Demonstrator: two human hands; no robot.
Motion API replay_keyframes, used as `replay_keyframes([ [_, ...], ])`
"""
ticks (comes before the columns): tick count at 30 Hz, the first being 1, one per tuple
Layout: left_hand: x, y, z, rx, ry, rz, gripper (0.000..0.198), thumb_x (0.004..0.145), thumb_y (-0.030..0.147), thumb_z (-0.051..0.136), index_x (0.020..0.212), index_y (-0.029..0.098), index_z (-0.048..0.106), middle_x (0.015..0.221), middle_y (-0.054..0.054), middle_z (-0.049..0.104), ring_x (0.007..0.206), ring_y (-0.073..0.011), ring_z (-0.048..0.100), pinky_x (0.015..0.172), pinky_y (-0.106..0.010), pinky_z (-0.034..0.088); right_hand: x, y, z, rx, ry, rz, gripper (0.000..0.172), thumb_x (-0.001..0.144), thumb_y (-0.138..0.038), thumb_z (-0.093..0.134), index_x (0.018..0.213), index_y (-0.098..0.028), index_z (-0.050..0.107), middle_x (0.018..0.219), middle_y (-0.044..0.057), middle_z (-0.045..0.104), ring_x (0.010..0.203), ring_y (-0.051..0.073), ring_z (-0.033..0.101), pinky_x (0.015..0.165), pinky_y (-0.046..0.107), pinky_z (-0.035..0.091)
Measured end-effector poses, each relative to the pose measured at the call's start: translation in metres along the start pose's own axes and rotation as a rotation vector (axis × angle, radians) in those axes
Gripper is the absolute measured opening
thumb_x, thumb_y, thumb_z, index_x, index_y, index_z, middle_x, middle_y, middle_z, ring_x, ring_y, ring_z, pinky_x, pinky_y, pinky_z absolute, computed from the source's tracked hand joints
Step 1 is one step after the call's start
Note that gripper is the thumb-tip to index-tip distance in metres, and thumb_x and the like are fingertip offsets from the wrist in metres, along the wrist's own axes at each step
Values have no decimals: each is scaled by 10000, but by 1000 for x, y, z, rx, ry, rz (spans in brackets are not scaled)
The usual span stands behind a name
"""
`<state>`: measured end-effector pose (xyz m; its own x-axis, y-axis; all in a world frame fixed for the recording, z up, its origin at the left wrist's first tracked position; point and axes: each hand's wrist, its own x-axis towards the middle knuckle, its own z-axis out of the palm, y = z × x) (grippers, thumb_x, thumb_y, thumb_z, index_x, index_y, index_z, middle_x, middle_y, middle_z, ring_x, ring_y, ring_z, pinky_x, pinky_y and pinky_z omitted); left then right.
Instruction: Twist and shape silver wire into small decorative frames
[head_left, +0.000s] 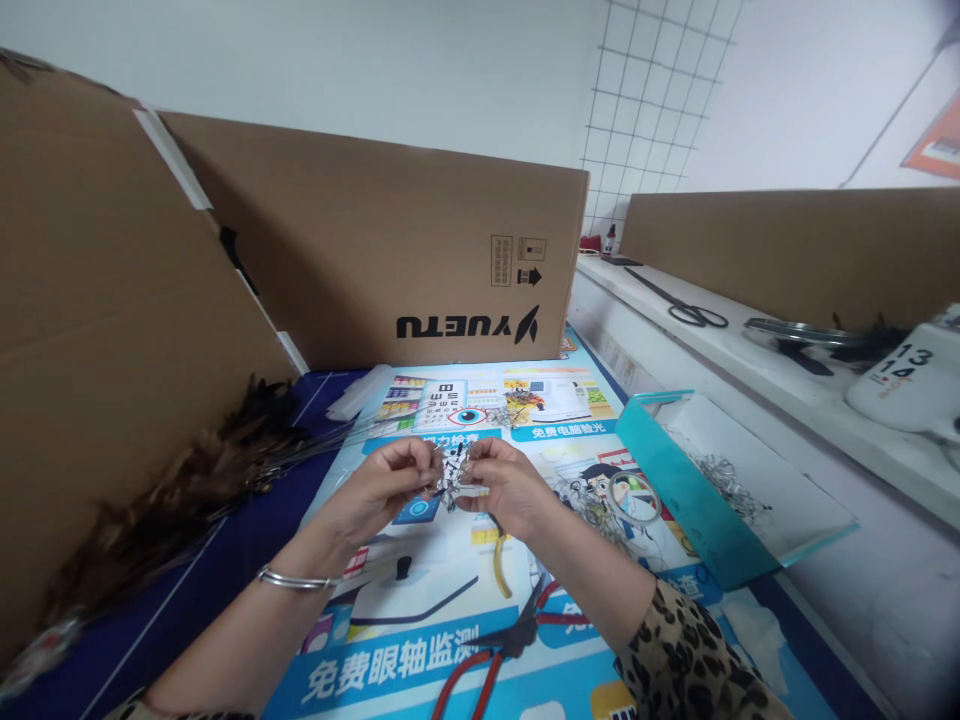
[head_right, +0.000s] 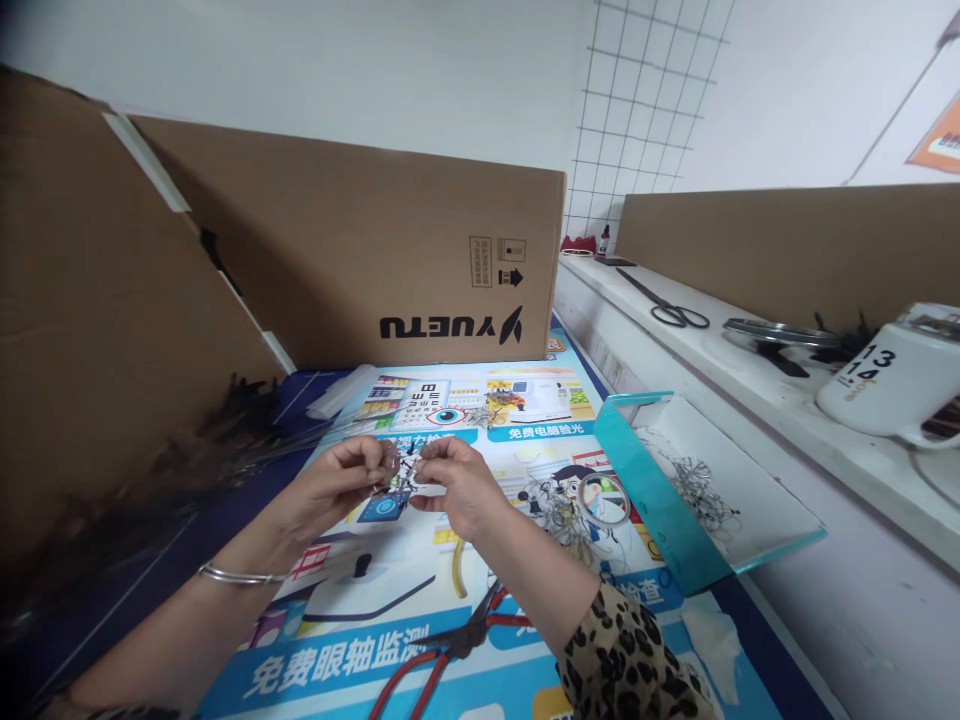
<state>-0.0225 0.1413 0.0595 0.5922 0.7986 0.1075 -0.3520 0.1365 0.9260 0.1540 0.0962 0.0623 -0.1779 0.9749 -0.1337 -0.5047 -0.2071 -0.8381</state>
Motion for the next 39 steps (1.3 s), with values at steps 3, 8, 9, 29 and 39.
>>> replay_keyframes([
  [3,0,1,2,8,5,-3,155,706,85,644,669,145,506,722,7,529,622,-91,507,555,-206,389,0,0,0,6,11,4,218,620,-175,651,789,-212,519,708,-32,512,682,123,504,644,361,464],
  [8,-2,7,6,56,24,-14,152,716,96,639,667,149,505,705,15,521,596,-84,495,543,-206,387,0,2,0,20,11,4,203,636,-182,646,793,-211,519,721,-28,516,684,123,508,645,355,463],
  [9,-3,9,8,80,31,-26,148,715,99,641,668,148,509,700,16,518,588,-82,491,539,-206,387,-1,3,1,34,4,10,199,643,-180,640,797,-212,518,728,-25,520,688,127,512,642,357,464],
  [29,-11,27,22,325,102,-68,96,690,136,661,684,142,565,695,13,528,590,-85,472,504,-195,407,-5,16,7,162,-39,31,154,681,-184,598,787,-209,488,736,-7,542,739,164,548,616,366,479],
  [39,-10,26,22,285,106,-76,108,678,134,671,675,143,563,690,16,535,575,-83,475,514,-203,415,-5,15,7,193,-12,41,178,652,-174,626,782,-209,510,722,-25,537,679,128,534,591,295,449],
])
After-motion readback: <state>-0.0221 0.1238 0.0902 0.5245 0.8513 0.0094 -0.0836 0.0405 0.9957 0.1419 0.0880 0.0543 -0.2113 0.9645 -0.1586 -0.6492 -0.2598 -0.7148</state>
